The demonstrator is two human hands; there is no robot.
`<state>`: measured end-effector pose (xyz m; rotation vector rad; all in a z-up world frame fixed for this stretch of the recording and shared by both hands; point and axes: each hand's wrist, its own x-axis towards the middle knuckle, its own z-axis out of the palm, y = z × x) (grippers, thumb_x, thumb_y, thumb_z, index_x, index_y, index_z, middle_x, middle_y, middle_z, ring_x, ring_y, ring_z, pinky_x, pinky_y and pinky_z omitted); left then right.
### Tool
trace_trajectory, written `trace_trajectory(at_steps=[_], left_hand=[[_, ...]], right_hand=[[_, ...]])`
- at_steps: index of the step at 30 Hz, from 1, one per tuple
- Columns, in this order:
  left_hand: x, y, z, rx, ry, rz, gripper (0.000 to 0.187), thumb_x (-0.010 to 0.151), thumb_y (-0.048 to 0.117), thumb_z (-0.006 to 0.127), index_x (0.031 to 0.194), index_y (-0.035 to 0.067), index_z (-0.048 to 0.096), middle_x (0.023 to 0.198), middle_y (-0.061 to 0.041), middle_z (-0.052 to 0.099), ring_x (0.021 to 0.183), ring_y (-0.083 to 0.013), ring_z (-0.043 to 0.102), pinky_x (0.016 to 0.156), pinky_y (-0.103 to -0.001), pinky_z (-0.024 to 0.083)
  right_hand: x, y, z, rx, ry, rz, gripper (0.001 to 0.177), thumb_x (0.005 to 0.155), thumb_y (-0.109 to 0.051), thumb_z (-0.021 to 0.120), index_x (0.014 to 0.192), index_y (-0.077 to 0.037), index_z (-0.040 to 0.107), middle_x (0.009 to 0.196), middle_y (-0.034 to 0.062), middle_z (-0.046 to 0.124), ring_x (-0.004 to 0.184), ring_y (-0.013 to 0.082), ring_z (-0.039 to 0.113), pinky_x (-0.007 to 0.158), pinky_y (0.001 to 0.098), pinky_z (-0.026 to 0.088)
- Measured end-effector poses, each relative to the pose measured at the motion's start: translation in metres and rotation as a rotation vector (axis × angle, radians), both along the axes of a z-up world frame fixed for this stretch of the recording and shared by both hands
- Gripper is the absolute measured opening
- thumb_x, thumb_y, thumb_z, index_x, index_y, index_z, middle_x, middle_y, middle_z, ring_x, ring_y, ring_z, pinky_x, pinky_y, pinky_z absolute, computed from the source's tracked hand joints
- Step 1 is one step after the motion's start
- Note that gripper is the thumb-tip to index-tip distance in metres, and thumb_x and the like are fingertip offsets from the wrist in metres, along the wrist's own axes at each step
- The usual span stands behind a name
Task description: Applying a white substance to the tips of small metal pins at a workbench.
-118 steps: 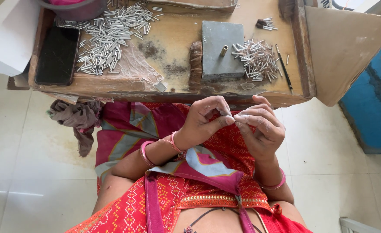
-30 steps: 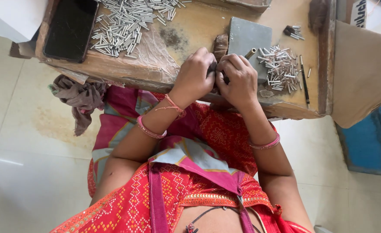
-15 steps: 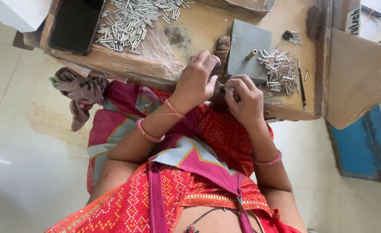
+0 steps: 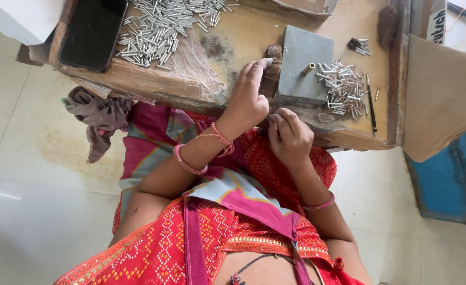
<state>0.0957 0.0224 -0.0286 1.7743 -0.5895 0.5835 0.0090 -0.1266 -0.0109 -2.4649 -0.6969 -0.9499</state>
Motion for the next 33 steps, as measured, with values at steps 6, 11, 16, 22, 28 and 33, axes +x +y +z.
trace_trajectory(at_steps=[6, 11, 16, 22, 28, 33], left_hand=[[-0.032, 0.015, 0.043, 0.017, -0.024, 0.003, 0.053, 0.074, -0.014, 0.047, 0.125, -0.001, 0.057, 0.124, -0.02, 0.057, 0.123, -0.0404, 0.055, 0.112, -0.044, 0.045], [-0.05, 0.034, 0.066, 0.075, 0.062, -0.469, 0.039, 0.081, -0.013, 0.054, 0.117, -0.001, 0.061, 0.11, -0.017, 0.061, 0.105, -0.0341, 0.065, 0.096, -0.038, 0.054], [-0.057, 0.036, 0.072, 0.111, 0.017, -0.508, 0.016, 0.087, -0.004, 0.071, 0.1, 0.003, 0.067, 0.097, -0.013, 0.063, 0.09, -0.03, 0.067, 0.079, -0.037, 0.055], [-0.06, 0.018, 0.064, -0.061, 0.143, -0.38, 0.012, 0.088, -0.008, 0.066, 0.095, 0.002, 0.064, 0.092, -0.009, 0.063, 0.083, -0.0201, 0.068, 0.076, -0.031, 0.055], [-0.05, -0.008, 0.028, -0.524, 0.71, -0.695, 0.003, 0.098, 0.001, 0.066, 0.098, 0.004, 0.065, 0.086, 0.002, 0.067, 0.079, -0.0053, 0.061, 0.072, -0.022, 0.051], [-0.055, -0.021, 0.022, -0.676, 0.843, -0.919, 0.005, 0.102, 0.007, 0.064, 0.099, 0.004, 0.067, 0.086, 0.002, 0.064, 0.071, -0.0044, 0.054, 0.064, -0.021, 0.045]], right_hand=[[-0.003, 0.002, 0.009, 0.175, -0.007, 0.008, 0.012, 0.089, 0.001, 0.075, 0.099, -0.001, 0.069, 0.105, 0.011, 0.068, 0.085, 0.0242, 0.07, 0.075, 0.0351, 0.057], [0.003, -0.037, 0.003, 0.773, 0.592, 0.198, 0.007, 0.096, 0.002, 0.072, 0.102, 0.002, 0.069, 0.099, 0.0054, 0.068, 0.076, 0.0083, 0.058, 0.066, 0.0225, 0.045], [0.0, -0.05, 0.011, 1.183, 1.141, 0.469, 0.01, 0.097, 0.001, 0.069, 0.107, 0.002, 0.067, 0.092, 0.0057, 0.07, 0.066, 0.0032, 0.055, 0.056, 0.016, 0.04], [-0.008, -0.041, 0.009, 1.219, 1.219, 0.611, 0.012, 0.099, -0.002, 0.067, 0.11, 0.003, 0.067, 0.092, 0.01, 0.072, 0.065, 0.0058, 0.059, 0.058, 0.0181, 0.047], [-0.026, -0.015, 0.038, 0.743, 0.482, 0.129, 0.025, 0.096, 0.004, 0.075, 0.117, 0.002, 0.063, 0.105, 0.0038, 0.066, 0.095, 0.0072, 0.064, 0.083, 0.0222, 0.055], [-0.036, -0.02, 0.037, 0.529, 0.029, 0.088, 0.02, 0.091, 0.01, 0.076, 0.109, 0.003, 0.071, 0.101, 0.0121, 0.066, 0.089, 0.0198, 0.066, 0.076, 0.0279, 0.054]])
